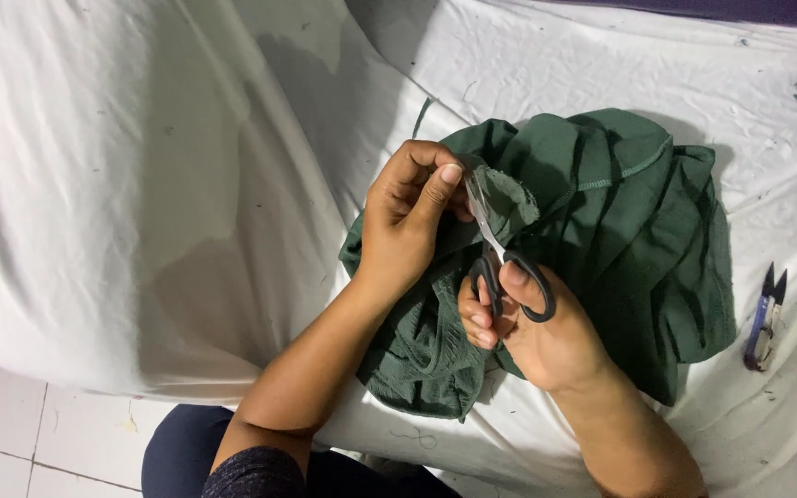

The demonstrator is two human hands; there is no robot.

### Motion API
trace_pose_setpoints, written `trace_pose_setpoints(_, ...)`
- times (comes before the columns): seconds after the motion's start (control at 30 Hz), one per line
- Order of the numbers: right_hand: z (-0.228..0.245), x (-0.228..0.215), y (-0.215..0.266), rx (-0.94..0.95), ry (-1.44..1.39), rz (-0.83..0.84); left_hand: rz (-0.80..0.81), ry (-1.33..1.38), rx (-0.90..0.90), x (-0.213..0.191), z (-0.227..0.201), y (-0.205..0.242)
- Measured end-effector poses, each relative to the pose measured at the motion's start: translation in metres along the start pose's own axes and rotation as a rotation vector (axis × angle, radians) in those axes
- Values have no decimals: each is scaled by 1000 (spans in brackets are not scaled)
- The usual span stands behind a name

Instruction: Trimming loose threads and excess fabric from a green garment using scissors.

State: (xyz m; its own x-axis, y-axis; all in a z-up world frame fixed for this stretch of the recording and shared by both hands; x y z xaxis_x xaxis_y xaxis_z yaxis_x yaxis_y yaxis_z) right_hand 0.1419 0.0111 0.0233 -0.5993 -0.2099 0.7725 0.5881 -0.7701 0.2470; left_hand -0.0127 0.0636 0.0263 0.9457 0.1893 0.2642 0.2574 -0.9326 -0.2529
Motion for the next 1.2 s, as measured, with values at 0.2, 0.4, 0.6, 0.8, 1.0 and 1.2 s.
trace_pose_setpoints(0.2,-4,-8,-6,39,-48,32,0,-38,54,5,-9,3)
trace_pose_setpoints(0.4,-5,-14,-8,87,-69,19,30,-110,98,7,-7,6)
trace_pose_setpoints(0.6,-4,-15,-13,11,-111,0,12,-71,110,7,-10,3)
trace_pose_setpoints(0.8,17,-3,-14,-332,78,-15,21,-123,177,3,-25,0)
trace_pose_setpoints(1.0,33,7,-28,-439,170,22,-56,-214,148,-15,-26,-7)
trace_pose_setpoints(1.2,28,-4,-26,-365,276,50,-97,-206,139,-27,-34,-11)
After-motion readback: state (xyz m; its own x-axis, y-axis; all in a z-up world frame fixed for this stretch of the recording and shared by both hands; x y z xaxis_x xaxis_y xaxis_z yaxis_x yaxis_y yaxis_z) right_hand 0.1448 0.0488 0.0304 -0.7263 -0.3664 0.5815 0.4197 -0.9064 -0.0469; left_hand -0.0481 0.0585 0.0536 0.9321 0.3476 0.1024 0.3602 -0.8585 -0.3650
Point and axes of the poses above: each hand's wrist, its own y-axis away from the middle knuckle, its own x-axis out of the palm, z = x × y, the point moved 4 cm from there along -y, towards the middle knuckle, and after that the axes turned 6 degrees about -y, right-handed, at the moved point
